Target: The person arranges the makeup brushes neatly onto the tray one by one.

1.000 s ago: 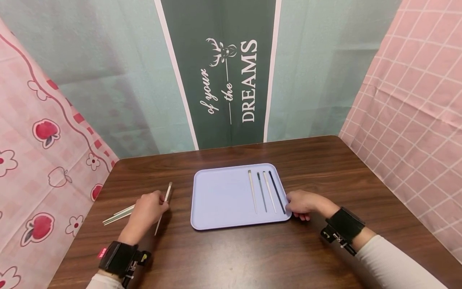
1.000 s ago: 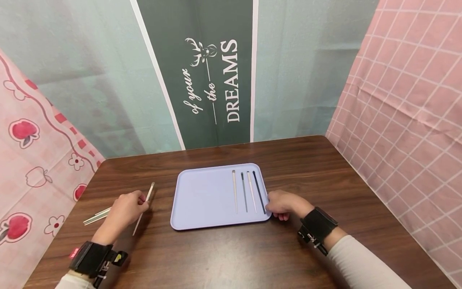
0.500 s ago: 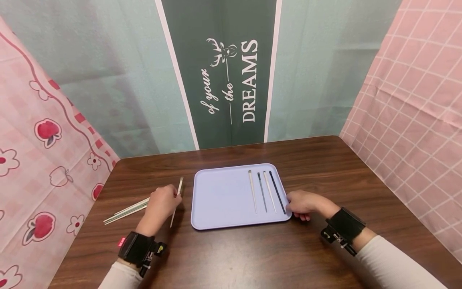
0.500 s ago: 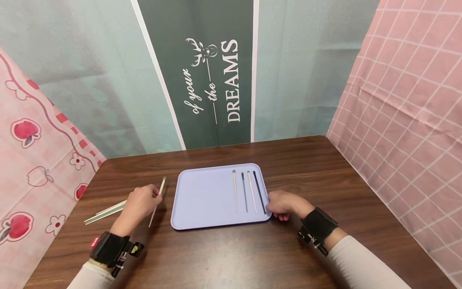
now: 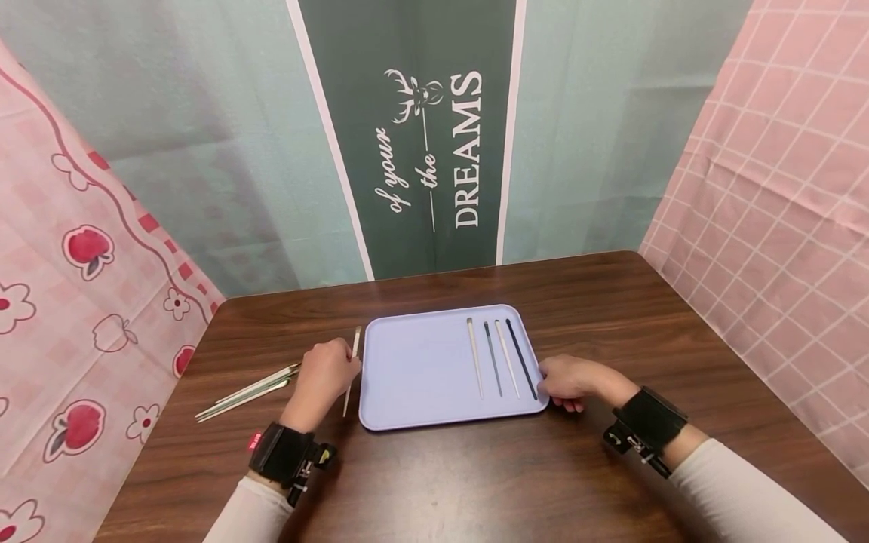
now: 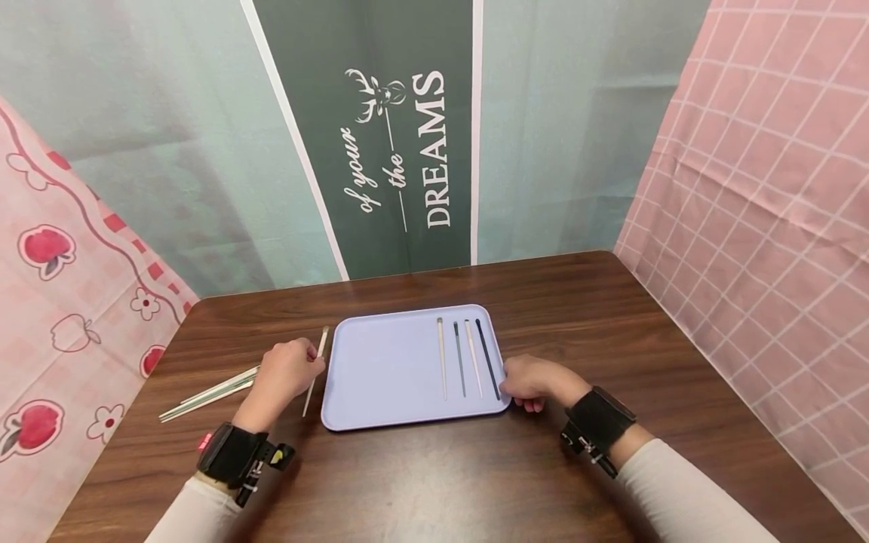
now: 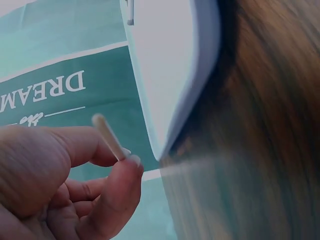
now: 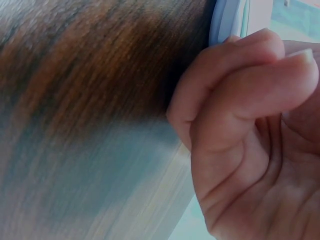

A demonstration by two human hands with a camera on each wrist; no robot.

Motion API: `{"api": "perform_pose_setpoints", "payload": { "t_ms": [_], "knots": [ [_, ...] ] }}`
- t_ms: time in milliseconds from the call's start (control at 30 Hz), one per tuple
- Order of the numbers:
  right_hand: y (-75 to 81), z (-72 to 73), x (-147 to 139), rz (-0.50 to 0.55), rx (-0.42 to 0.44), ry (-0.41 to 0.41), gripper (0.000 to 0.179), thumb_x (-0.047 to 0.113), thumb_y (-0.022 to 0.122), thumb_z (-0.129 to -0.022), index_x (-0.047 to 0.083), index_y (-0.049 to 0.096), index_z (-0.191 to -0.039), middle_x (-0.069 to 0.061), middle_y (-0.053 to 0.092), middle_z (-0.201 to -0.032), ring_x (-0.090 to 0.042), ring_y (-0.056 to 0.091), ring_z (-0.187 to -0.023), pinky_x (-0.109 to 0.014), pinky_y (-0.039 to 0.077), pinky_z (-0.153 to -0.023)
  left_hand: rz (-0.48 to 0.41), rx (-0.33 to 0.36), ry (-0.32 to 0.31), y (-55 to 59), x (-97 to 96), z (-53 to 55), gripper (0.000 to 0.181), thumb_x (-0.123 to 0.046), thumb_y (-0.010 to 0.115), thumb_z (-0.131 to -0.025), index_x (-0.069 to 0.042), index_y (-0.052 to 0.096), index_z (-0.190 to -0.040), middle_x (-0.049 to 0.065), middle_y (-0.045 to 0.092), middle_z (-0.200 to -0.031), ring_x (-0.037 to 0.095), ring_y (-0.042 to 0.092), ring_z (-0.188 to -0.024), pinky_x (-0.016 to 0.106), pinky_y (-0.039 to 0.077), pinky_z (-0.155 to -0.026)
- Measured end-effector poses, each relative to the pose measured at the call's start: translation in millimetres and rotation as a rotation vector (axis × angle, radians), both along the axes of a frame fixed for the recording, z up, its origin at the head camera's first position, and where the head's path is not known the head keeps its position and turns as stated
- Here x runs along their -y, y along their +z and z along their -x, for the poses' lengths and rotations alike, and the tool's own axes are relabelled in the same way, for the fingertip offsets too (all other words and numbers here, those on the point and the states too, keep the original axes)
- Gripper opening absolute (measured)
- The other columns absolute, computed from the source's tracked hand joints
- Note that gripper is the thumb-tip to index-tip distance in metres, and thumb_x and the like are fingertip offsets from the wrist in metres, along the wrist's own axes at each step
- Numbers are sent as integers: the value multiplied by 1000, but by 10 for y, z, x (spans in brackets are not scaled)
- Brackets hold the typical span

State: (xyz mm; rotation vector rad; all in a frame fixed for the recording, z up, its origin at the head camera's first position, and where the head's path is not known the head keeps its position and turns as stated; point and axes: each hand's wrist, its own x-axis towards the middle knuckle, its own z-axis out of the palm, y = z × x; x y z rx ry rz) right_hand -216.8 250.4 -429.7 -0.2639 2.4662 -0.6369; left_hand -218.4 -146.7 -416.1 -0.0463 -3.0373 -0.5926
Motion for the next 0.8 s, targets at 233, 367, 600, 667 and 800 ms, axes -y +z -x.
{"api": "perform_pose_setpoints", "payload": {
  "t_ms": [233, 367, 600, 667, 800],
  "knots": [
    [-4, 12, 5, -6, -1, 7, 10, 2, 49, -84, 5, 52, -74, -3, 55, -57, -8, 49, -39, -23, 44, -39, -14, 15, -4, 13, -164, 62, 40, -11, 63, -90, -13, 45, -55, -4, 33, -53, 14, 35, -50, 28, 28, -48],
    [-10, 23, 2, -14, -5, 13, 11, 3, 50, -84, 5, 52, -74, -3, 55, -57, -9, 50, -39, -23, 44, -39, -9, 3, -16, 16, -258, 108, 44, -10, 62, -88, -15, 35, -53, -6, 25, -53, 12, 27, -50, 27, 23, -47],
    [-12, 33, 8, -15, 2, 13, 11, 3, 50, -85, 5, 52, -74, -4, 56, -58, -9, 51, -40, -23, 45, -39, 0, -18, -47, 2, -418, 155, 47, -10, 65, -87, -15, 34, -53, -7, 23, -53, 12, 25, -51, 28, 23, -48],
    [-10, 32, 9, -18, 5, 15, 11, 3, 51, -85, 5, 52, -74, -4, 56, -58, -9, 51, -39, -23, 45, -39, 9, -28, -62, -6, -467, 165, 47, -10, 65, -87, -15, 34, -53, -6, 22, -54, 13, 25, -52, 28, 23, -49],
    [-2, 32, 9, -28, 5, 20, 11, 3, 51, -85, 5, 52, -74, -4, 56, -58, -9, 50, -39, -24, 46, -39, 12, -43, -80, -17, -580, 182, 43, -10, 66, -86, -14, 38, -54, -5, 28, -54, 15, 31, -53, 30, 27, -50]
  ]
}}
